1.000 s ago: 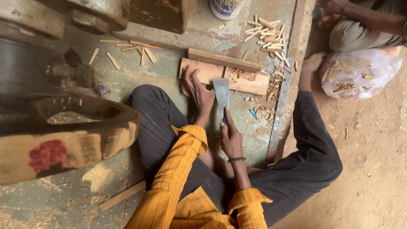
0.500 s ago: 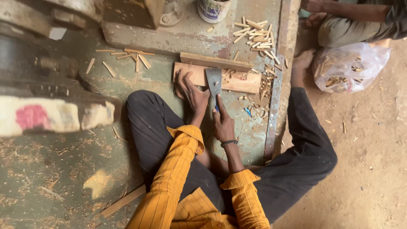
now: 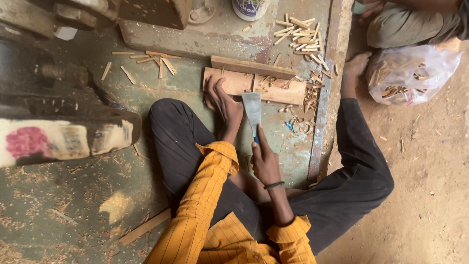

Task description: The person sits cross-legged on the floor and uses a wide chisel to shave and trim small wooden sticks on a board, cutting pieces one at a time and setting trimmed pieces aside among wood shavings.

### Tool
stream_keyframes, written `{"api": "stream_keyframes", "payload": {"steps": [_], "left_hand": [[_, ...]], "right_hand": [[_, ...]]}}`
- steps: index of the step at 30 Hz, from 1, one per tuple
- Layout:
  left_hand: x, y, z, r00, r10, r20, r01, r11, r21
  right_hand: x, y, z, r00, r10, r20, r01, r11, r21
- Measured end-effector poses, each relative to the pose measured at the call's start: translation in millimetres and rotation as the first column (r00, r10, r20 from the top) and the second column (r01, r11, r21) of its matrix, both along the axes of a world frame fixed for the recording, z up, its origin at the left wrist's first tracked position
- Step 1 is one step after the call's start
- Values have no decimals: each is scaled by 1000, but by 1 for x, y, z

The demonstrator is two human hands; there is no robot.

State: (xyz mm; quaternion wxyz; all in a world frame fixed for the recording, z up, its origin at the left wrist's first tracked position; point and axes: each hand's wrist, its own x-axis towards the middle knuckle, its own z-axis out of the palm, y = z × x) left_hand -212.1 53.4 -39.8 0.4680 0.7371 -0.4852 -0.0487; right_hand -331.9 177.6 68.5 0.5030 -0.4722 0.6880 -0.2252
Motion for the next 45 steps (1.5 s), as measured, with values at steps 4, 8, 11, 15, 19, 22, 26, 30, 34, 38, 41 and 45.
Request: {"api": "stream_keyframes", "payload": {"steps": [4,8,11,15,19,22,26,30,34,38,41,45], "left_hand": [[-1,0,1,1000,16,12,-16,999,35],[-2,-1,2,1000,14,-8,-14,1000,11],[-1,-1,4,1000,16,-20,-15,999,31],[-2,-2,4,1000,13,-18,-12,999,51],[-1,-1,0,1000,20,10,-21,999,40],[0,1,-2,999,-8,-37,11,997,74],[0,1,-2,999,-8,-49,12,996,91],[0,-4,-2,1000,11,-10,-10,999,42],[0,-4,-6,1000,25,8,-25,1000,3],[-1,1,-8,999,30,15,-31,996,86],[-2,-1,-4,999,36,17,-37,998,48],[0,-4,2,1000,20,-7,-20,997,71]], "right_hand": [[3,-1,0,998,41,-47,-41,999,0],[3,-6,1,998,44,-44,-47,996,-78],[4,-11,3,999,16,-30,-15,1000,10],[5,-16,-1,997,4,-80,-1,999,35],[6,-20,-12,991,28,-133,-32,999,-29],[8,-37,-21,990,32,-138,-47,994,-101],[9,-56,-26,996,7,-85,-13,997,-72],[-1,-36,-19,994,45,-104,-47,999,-22],[0,-13,-16,983,87,-163,-103,991,-89],[8,-18,-15,983,82,-162,-87,996,-23],[10,-30,-12,991,50,-127,-48,999,18],[8,-37,-15,994,50,-100,-48,999,22]]}}
